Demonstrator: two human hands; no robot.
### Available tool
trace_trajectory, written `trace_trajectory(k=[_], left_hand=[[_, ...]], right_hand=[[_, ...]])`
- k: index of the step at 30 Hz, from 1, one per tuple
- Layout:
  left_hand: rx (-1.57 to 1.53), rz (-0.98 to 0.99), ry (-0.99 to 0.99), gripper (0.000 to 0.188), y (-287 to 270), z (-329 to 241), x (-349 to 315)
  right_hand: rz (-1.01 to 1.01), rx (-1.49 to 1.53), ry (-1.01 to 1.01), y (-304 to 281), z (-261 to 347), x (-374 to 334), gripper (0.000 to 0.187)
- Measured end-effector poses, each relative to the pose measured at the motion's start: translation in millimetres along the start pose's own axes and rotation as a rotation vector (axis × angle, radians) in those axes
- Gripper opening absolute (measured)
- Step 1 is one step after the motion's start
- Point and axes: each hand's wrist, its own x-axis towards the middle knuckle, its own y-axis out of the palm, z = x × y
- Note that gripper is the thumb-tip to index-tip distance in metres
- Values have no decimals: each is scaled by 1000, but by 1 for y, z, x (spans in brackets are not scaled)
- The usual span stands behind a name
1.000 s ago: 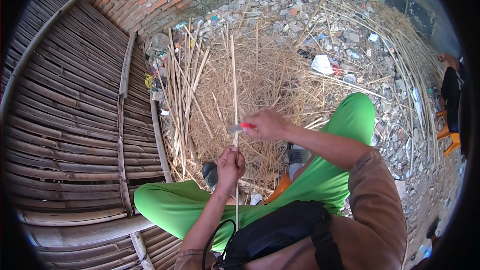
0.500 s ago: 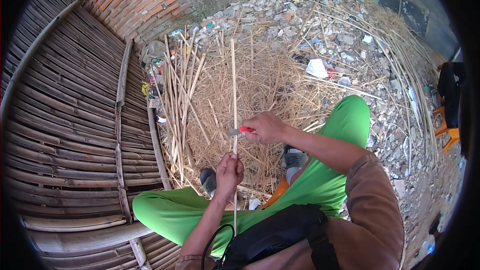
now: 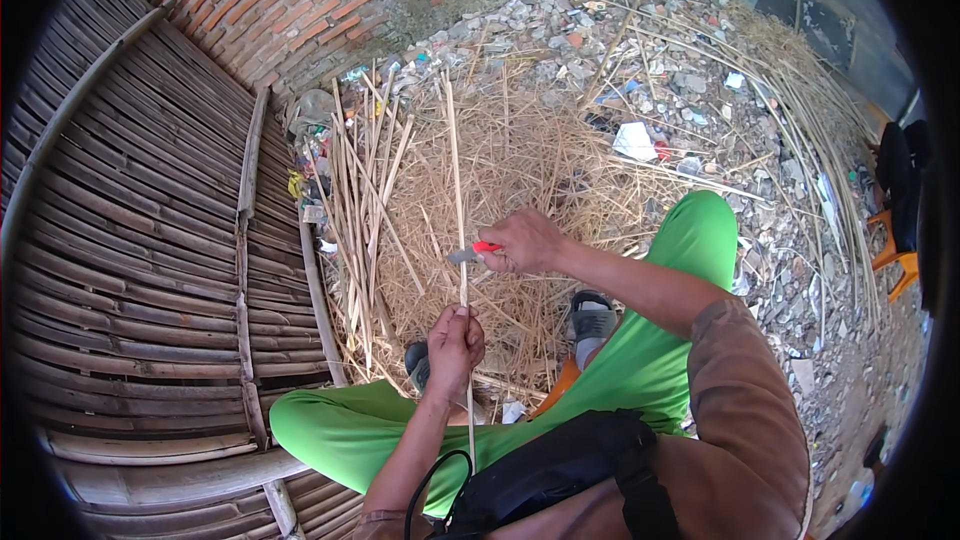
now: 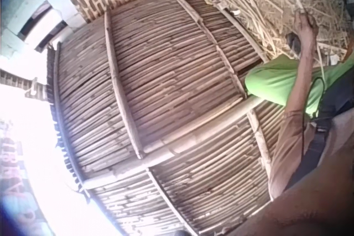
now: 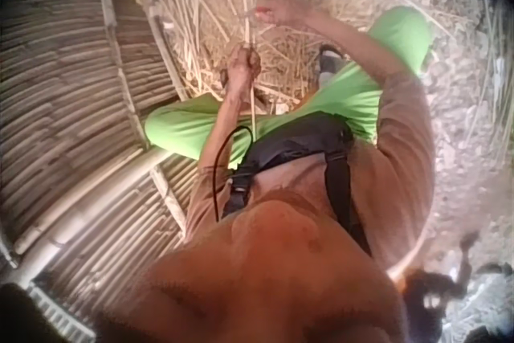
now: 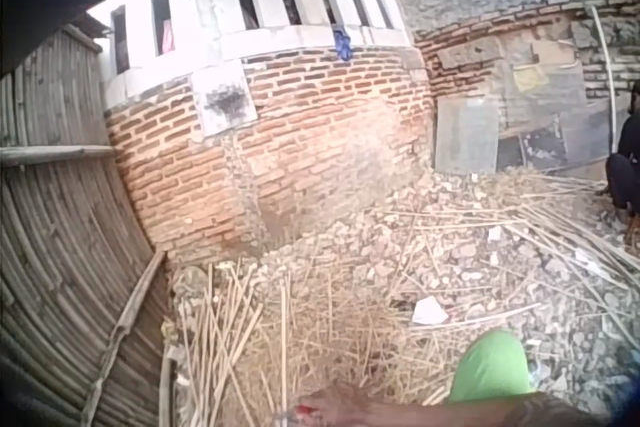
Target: The person scrapes a long bamboo strip using a small handheld blade to refine its surface, handling the strip by hand and turning it over to work on different sections while seated.
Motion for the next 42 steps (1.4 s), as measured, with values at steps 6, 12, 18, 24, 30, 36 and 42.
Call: trace_trajectory(k=[6, 12, 18, 24, 30, 36, 42], left_hand=[[-8, -11, -31, 19, 0, 6, -1], [15, -33, -28, 19, 4, 1, -4], [15, -33, -47, 18, -1, 10, -6], [35, -25, -53, 19, -5, 19, -10], [59, 11, -46, 20, -6, 18, -16], [116, 134, -36, 21, 4, 20, -29], [191, 257, -63, 21, 12, 35, -52]], right_hand=[[92, 68, 44, 14, 5, -11, 38], [157, 71, 103, 6, 7, -5, 40], [10, -31, 145, 8, -13, -4, 40], [58, -48, 157, 7, -29, 0, 43], [44, -18, 155, -2, -26, 8, 41], [3, -179, 396, -63, -100, 40, 45], [-29, -275, 816, -142, -202, 32, 55]])
